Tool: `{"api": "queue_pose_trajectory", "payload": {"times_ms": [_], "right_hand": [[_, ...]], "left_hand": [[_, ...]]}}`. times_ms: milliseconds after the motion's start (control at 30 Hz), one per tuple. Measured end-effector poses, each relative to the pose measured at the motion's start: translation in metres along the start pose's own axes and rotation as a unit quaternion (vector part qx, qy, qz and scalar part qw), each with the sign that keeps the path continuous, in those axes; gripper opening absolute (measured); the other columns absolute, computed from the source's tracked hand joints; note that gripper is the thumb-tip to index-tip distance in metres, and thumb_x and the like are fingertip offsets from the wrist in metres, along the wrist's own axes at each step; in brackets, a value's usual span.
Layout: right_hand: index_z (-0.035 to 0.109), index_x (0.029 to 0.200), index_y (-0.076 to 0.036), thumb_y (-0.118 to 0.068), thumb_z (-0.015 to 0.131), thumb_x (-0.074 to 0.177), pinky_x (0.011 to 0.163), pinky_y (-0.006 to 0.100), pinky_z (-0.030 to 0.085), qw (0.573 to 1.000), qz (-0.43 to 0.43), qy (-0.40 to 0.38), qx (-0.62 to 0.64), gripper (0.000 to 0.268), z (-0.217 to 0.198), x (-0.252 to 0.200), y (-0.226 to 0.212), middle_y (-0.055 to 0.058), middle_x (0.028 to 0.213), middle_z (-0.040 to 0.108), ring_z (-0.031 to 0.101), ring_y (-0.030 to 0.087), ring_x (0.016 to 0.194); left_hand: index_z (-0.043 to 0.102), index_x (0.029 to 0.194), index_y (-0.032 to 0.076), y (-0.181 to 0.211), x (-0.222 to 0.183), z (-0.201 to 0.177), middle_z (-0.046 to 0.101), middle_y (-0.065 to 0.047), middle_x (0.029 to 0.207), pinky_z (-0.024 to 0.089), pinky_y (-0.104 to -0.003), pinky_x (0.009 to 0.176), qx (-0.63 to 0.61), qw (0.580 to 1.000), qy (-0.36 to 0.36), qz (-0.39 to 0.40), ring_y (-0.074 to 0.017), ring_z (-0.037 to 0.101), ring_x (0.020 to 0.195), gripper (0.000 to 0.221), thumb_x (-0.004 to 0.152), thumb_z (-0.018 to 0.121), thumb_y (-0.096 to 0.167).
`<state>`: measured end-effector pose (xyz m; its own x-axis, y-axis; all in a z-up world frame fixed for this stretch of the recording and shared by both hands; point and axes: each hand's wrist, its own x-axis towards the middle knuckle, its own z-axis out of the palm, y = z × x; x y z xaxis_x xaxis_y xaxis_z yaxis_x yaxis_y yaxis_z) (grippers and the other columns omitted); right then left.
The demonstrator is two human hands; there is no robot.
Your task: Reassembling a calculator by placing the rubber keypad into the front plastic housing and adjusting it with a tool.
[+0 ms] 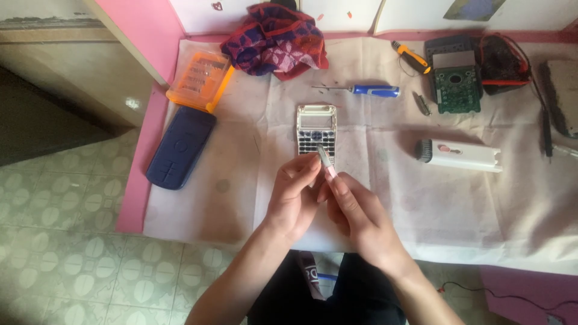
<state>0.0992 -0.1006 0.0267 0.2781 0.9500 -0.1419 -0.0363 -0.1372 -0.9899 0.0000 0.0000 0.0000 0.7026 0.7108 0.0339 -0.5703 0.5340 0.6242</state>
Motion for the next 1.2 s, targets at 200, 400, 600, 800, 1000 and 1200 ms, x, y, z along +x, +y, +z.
{"api": "queue_pose_trajectory", "payload": {"times_ms": [200, 400, 600, 800, 1000, 1200], "right_hand": [[0.054, 0.081, -0.008, -0.043, 0.038, 0.107, 0.053, 0.025, 0.035, 0.998, -0.036, 0.022, -0.041, 0.047, 0.005, -0.002, 0.003, 0.002, 0.068, 0.048, 0.044, 0.012, 0.057], [0.051, 0.076, -0.01, -0.045, 0.039, 0.106, 0.061, 0.026, 0.04, 0.993, 0.001, 0.032, -0.112, 0.048, 0.006, -0.006, -0.011, 0.001, 0.066, 0.051, 0.049, 0.013, 0.061], [0.063, 0.089, -0.012, -0.047, 0.037, 0.105, 0.06, 0.026, 0.04, 0.991, -0.029, 0.022, -0.128, 0.047, 0.007, -0.006, -0.013, 0.0, 0.063, 0.049, 0.049, 0.013, 0.06], [0.059, 0.084, -0.014, -0.044, 0.038, 0.105, 0.06, 0.028, 0.044, 0.985, 0.01, 0.037, -0.168, 0.042, 0.006, -0.006, -0.011, 0.0, 0.064, 0.055, 0.054, 0.013, 0.061], [0.056, 0.082, -0.011, -0.045, 0.037, 0.106, 0.057, 0.028, 0.041, 0.981, 0.032, 0.071, -0.175, 0.046, -0.003, -0.008, -0.013, 0.001, 0.063, 0.049, 0.048, 0.013, 0.058], [0.053, 0.081, -0.011, -0.041, 0.039, 0.109, 0.049, 0.03, 0.036, 0.981, -0.031, 0.134, -0.134, 0.043, -0.028, -0.011, 0.011, 0.0, 0.062, 0.048, 0.045, 0.013, 0.054]], "left_hand": [[0.063, 0.072, 0.01, -0.008, 0.001, 0.003, 0.052, -0.001, 0.061, 0.032, -0.026, 0.043, 0.007, 0.997, 0.074, 0.014, -0.0128, 0.042, 0.047, 0.027, 0.092, 0.073, 0.024], [0.073, 0.083, 0.008, -0.012, 0.001, -0.004, 0.062, 0.0, 0.07, 0.037, -0.025, 0.047, 0.011, 0.991, 0.125, 0.057, -0.0124, 0.052, 0.058, 0.017, 0.086, 0.081, 0.023], [0.067, 0.075, 0.003, -0.002, -0.002, 0.002, 0.059, -0.008, 0.062, 0.038, -0.028, 0.045, 0.026, 0.994, 0.044, 0.098, -0.0184, 0.049, 0.05, 0.025, 0.092, 0.074, 0.02], [0.072, 0.084, 0.006, -0.018, 0.006, -0.01, 0.069, -0.005, 0.077, 0.046, -0.029, 0.048, -0.024, 0.983, 0.131, 0.126, -0.0148, 0.059, 0.057, 0.011, 0.085, 0.081, 0.013], [0.066, 0.071, 0.004, -0.018, 0.005, 0.008, 0.057, -0.005, 0.064, 0.041, -0.026, 0.046, -0.012, 0.994, 0.072, 0.083, -0.0158, 0.05, 0.052, 0.028, 0.09, 0.076, 0.021], [0.061, 0.068, 0.015, -0.03, 0.006, -0.004, 0.034, 0.005, 0.053, 0.031, -0.027, 0.065, -0.011, 0.992, 0.093, 0.081, -0.0094, 0.025, 0.053, 0.029, 0.085, 0.08, 0.03]]}}
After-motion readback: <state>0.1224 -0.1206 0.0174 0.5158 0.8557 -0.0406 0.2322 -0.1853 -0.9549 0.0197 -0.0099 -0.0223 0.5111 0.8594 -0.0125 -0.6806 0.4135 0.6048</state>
